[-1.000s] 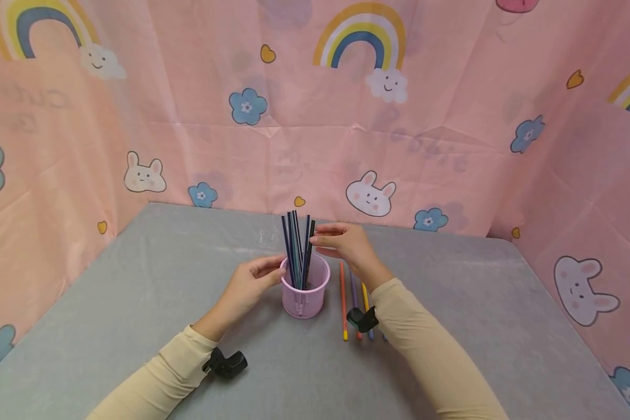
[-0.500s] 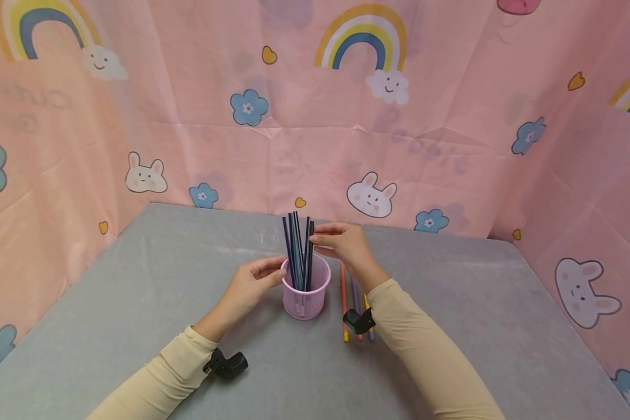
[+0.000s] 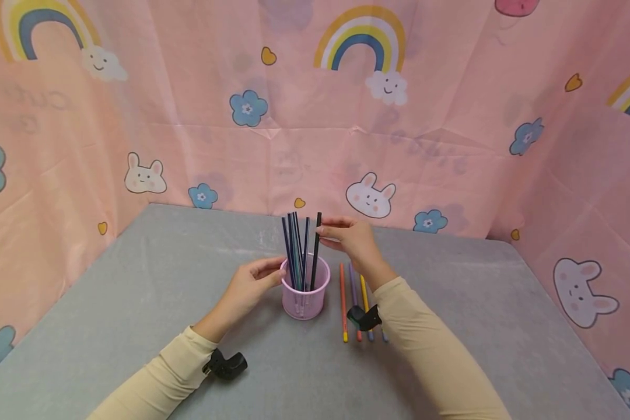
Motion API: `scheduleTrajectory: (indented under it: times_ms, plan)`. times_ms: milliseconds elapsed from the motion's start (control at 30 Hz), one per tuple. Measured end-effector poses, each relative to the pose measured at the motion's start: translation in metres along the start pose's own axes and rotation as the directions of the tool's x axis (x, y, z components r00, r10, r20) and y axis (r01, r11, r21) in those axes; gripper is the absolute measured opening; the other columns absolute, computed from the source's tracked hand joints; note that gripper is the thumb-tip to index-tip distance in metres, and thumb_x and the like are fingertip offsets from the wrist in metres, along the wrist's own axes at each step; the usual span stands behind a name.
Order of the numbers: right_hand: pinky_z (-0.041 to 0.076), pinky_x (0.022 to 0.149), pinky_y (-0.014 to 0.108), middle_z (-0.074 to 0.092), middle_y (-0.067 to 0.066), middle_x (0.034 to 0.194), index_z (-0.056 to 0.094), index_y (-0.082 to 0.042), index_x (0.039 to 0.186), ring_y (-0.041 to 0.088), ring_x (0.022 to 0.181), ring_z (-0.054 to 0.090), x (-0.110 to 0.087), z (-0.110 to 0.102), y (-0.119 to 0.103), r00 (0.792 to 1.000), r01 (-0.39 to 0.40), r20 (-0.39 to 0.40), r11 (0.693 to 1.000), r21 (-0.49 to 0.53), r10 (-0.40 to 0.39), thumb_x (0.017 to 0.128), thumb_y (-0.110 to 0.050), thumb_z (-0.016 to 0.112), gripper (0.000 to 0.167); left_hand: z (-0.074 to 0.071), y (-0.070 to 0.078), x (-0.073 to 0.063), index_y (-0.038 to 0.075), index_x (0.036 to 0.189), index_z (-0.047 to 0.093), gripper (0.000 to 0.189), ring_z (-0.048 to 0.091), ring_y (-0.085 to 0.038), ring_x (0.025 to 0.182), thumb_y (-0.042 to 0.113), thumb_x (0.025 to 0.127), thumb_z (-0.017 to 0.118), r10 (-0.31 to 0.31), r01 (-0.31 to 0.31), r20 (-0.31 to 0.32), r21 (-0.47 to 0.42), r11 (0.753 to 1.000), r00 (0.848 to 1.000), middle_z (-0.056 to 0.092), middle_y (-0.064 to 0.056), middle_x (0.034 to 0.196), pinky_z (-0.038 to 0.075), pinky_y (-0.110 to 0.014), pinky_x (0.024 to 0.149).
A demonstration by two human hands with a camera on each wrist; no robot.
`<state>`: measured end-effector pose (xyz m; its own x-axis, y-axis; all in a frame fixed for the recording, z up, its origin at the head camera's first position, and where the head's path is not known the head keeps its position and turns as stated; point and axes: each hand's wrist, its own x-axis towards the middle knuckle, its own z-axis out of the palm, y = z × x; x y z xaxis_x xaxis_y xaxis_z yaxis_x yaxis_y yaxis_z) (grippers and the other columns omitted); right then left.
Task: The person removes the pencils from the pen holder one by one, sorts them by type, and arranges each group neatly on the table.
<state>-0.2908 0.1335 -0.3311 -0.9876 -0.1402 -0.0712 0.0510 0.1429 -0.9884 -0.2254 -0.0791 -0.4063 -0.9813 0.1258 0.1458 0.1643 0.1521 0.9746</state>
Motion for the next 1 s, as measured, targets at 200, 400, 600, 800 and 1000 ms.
scheduleTrajectory:
  times_ms: [200,400,600,800,1000]
  plan:
    - [0.059,0.087,0.025,0.064,-0.006,0.102,0.055,0.009,0.131,0.003,0.09,0.068,-0.006,-0.003,-0.01,1.0,-0.003,-0.005,0.999,0.034,0.003,0.096,-0.007,0.064,0.04,0.0,0.002,-0.003,0.002,0.13,0.064,0.038,0.064,-0.028,0.122,0.016,0.095,0.068,-0.021,0.021,-0.004,0.007,1.0,1.0,0.067,-0.014,0.13,0.052,-0.039,0.105]
    - [0.059,0.088,0.026,0.064,-0.006,0.108,0.057,0.007,0.131,0.003,0.091,0.068,-0.009,-0.007,-0.016,1.0,0.011,-0.014,1.0,0.029,-0.011,0.095,-0.009,0.066,0.041,0.001,0.0,-0.001,0.002,0.131,0.063,0.039,0.064,-0.027,0.121,0.017,0.095,0.068,-0.004,0.004,0.006,0.006,1.0,1.0,0.067,-0.014,0.13,0.052,-0.039,0.104]
    - [0.059,0.087,0.024,0.062,-0.007,0.111,0.059,0.006,0.129,0.002,0.091,0.068,-0.014,-0.01,-0.023,1.0,0.011,-0.027,0.999,0.039,-0.01,0.094,-0.009,0.067,0.038,0.0,0.0,0.0,0.001,0.129,0.064,0.037,0.065,-0.028,0.119,0.015,0.095,0.067,0.009,-0.009,-0.009,0.01,1.0,1.0,0.068,-0.016,0.127,0.053,-0.039,0.103]
    - [0.059,0.089,0.026,0.062,-0.007,0.11,0.059,0.003,0.131,0.004,0.096,0.066,-0.016,-0.015,-0.028,1.0,0.006,-0.03,0.998,0.058,-0.004,0.094,-0.01,0.068,0.041,0.0,-0.001,0.001,0.0,0.129,0.064,0.037,0.065,-0.028,0.119,0.015,0.095,0.067,0.01,-0.01,-0.005,0.005,1.0,1.0,0.068,-0.016,0.127,0.052,-0.041,0.104]
    - [0.058,0.09,0.026,0.062,-0.006,0.107,0.068,-0.008,0.113,0.004,0.094,0.068,-0.019,-0.02,-0.036,0.999,0.027,-0.023,0.993,0.111,-0.025,0.092,-0.011,0.07,0.021,0.0,-0.001,0.002,0.0,0.13,0.064,0.037,0.065,-0.029,0.12,0.014,0.095,0.067,0.003,-0.003,-0.003,-0.001,1.0,1.0,0.068,-0.017,0.128,0.052,-0.041,0.104]
